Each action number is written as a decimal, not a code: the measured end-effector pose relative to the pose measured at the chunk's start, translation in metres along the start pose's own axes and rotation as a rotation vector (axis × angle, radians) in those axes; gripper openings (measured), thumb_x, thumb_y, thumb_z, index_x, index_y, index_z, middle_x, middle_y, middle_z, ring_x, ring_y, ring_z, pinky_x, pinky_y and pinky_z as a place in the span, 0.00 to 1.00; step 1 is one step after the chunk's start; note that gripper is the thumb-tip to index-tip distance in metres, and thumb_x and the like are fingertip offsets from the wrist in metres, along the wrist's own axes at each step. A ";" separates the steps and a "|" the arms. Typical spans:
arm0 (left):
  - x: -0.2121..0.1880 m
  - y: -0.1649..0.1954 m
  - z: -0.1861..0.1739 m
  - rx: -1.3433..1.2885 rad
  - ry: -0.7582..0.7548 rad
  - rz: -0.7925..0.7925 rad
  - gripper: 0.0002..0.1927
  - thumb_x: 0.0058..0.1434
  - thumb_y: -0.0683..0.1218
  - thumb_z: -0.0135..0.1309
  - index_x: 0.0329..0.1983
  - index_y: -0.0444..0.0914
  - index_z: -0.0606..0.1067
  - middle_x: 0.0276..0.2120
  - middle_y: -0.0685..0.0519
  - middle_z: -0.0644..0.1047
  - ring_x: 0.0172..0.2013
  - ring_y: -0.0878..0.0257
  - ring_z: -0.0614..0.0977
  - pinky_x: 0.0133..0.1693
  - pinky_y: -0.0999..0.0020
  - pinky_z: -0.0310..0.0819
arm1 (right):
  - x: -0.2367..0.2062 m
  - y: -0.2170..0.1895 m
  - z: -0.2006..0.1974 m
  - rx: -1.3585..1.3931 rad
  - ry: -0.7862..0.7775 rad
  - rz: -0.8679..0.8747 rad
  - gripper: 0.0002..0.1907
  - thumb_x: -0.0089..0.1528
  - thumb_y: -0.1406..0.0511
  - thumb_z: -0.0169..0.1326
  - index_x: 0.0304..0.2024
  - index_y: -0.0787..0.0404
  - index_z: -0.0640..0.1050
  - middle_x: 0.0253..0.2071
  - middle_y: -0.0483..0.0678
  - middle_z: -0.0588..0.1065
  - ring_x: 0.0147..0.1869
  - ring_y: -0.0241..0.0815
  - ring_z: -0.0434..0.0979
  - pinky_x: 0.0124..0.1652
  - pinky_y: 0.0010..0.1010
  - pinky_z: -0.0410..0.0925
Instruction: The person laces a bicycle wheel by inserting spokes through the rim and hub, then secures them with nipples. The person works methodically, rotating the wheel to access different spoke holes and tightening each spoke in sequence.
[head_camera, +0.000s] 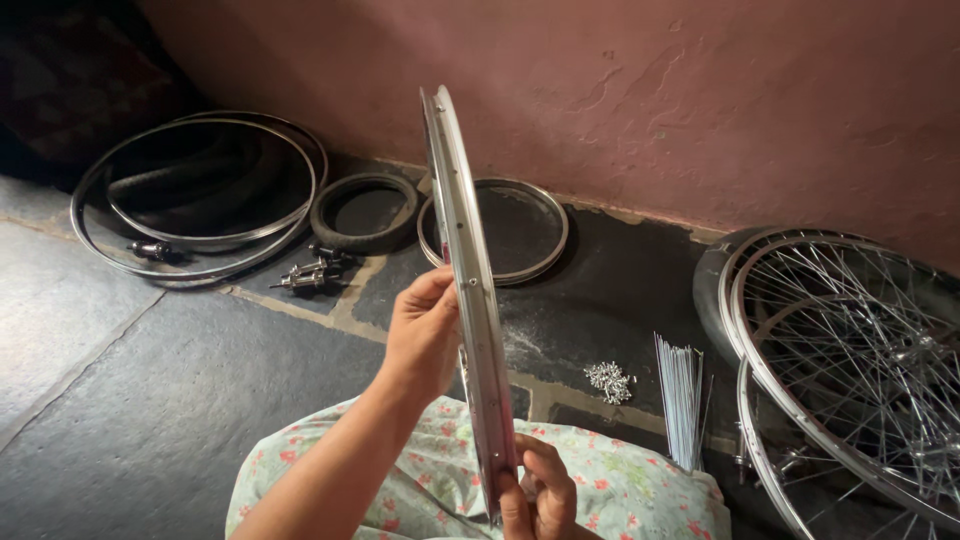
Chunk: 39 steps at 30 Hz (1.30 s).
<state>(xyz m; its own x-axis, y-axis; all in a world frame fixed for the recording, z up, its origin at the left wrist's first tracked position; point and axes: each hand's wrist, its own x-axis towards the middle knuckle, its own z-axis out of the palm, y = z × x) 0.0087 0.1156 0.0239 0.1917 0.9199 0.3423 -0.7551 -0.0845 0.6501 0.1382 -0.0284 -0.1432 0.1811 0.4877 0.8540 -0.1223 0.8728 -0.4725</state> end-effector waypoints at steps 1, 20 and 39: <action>0.000 -0.003 0.000 -0.016 -0.003 -0.006 0.07 0.69 0.41 0.57 0.47 0.33 0.79 0.38 0.53 0.81 0.38 0.66 0.80 0.43 0.68 0.74 | 0.000 0.000 0.000 -0.001 0.022 0.010 0.29 0.66 0.82 0.46 0.69 0.67 0.60 0.65 0.70 0.64 0.66 0.55 0.73 0.60 0.39 0.73; -0.069 0.021 0.042 0.763 -0.107 0.250 0.36 0.68 0.43 0.47 0.77 0.30 0.52 0.74 0.40 0.58 0.74 0.51 0.57 0.71 0.57 0.49 | -0.001 -0.003 -0.007 -0.230 -0.088 -0.015 0.25 0.69 0.77 0.46 0.68 0.66 0.61 0.63 0.69 0.68 0.64 0.57 0.75 0.63 0.41 0.70; 0.003 0.156 -0.012 0.877 -0.171 -0.046 0.53 0.42 0.30 0.46 0.78 0.37 0.54 0.71 0.48 0.62 0.74 0.61 0.61 0.72 0.55 0.54 | 0.094 0.079 -0.087 -1.033 -0.460 0.379 0.21 0.59 0.67 0.60 0.55 0.61 0.77 0.49 0.54 0.79 0.51 0.52 0.80 0.50 0.40 0.73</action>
<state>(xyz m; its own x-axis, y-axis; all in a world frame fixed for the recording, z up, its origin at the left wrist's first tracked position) -0.1157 0.1096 0.1184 0.3534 0.8661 0.3536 -0.0072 -0.3755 0.9268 0.2300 0.0880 -0.1193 -0.0900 0.8492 0.5203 0.7889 0.3797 -0.4832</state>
